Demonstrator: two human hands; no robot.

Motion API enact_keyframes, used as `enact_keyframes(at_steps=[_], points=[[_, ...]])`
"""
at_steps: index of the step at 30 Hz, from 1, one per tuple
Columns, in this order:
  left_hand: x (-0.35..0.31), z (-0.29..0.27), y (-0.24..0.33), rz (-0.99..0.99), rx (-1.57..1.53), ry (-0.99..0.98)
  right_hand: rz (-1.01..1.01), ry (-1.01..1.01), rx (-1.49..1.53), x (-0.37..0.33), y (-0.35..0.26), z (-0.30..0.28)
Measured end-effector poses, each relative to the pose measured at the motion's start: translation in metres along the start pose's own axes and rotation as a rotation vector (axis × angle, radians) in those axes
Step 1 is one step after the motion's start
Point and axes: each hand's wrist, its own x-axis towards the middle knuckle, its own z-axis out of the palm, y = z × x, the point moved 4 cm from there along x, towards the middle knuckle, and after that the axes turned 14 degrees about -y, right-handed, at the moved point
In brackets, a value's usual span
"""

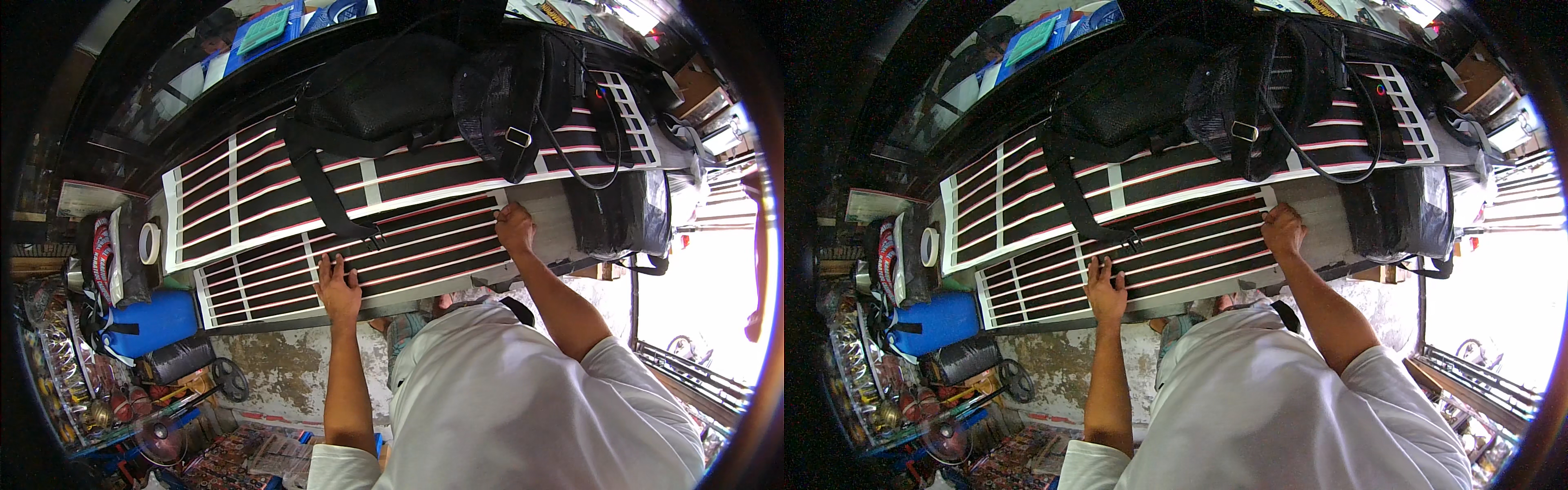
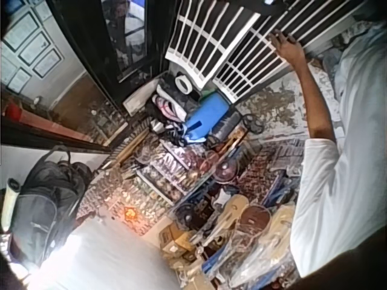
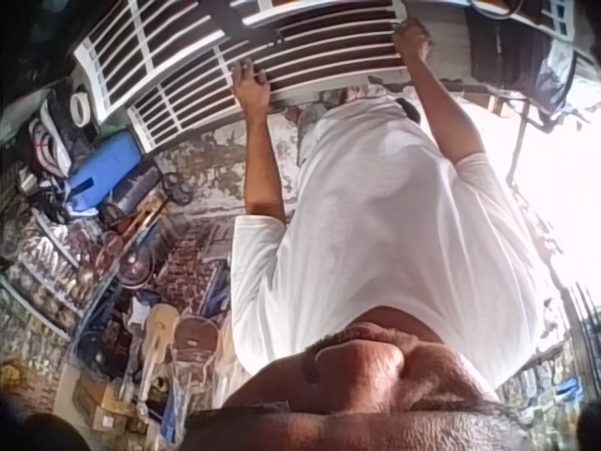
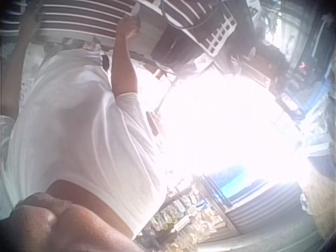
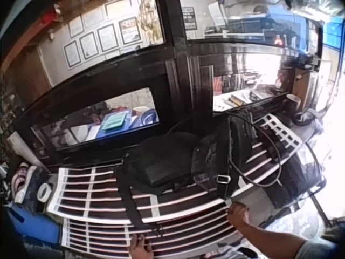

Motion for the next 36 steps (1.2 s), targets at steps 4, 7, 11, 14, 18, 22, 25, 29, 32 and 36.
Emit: enact_keyframes(at_steps=[4, 7, 11, 14, 18, 22, 25, 29, 32, 36], points=[[0.001, 0.005, -0.007, 0.037, -0.071, 0.037, 0.017, -0.028, 0.027, 0.005, 0.004, 0.005], [0.002, 0.006, -0.008, 0.040, -0.101, 0.037, 0.020, -0.025, 0.046, 0.008, 0.005, 0.006], [0.003, 0.006, -0.008, 0.024, -0.105, 0.023, 0.047, -0.049, 0.050, 0.012, 0.005, 0.003], [0.002, 0.006, -0.008, 0.017, -0.098, 0.017, 0.053, -0.059, 0.011, 0.013, 0.003, 0.002], [0.004, 0.004, -0.007, 0.033, -0.130, 0.016, 0.100, -0.075, -0.034, 0.018, 0.005, 0.002], [0.003, 0.005, -0.010, 0.042, -0.157, 0.031, 0.079, -0.106, -0.038, 0.022, 0.006, 0.003], [0.001, 0.004, -0.011, 0.024, -0.123, 0.037, 0.090, -0.126, -0.041, 0.023, 0.005, 0.005], [0.005, -0.009, 0.007, -0.012, -0.022, -0.003, -0.044, -0.008, -0.103, 0.034, 0.017, 0.005], [0.013, -0.015, 0.010, 0.017, -0.014, 0.029, -0.033, -0.002, -0.077, 0.032, -0.005, -0.005], [0.028, -0.013, 0.020, 0.020, 0.004, 0.018, -0.035, -0.028, -0.164, 0.029, -0.022, -0.011]])
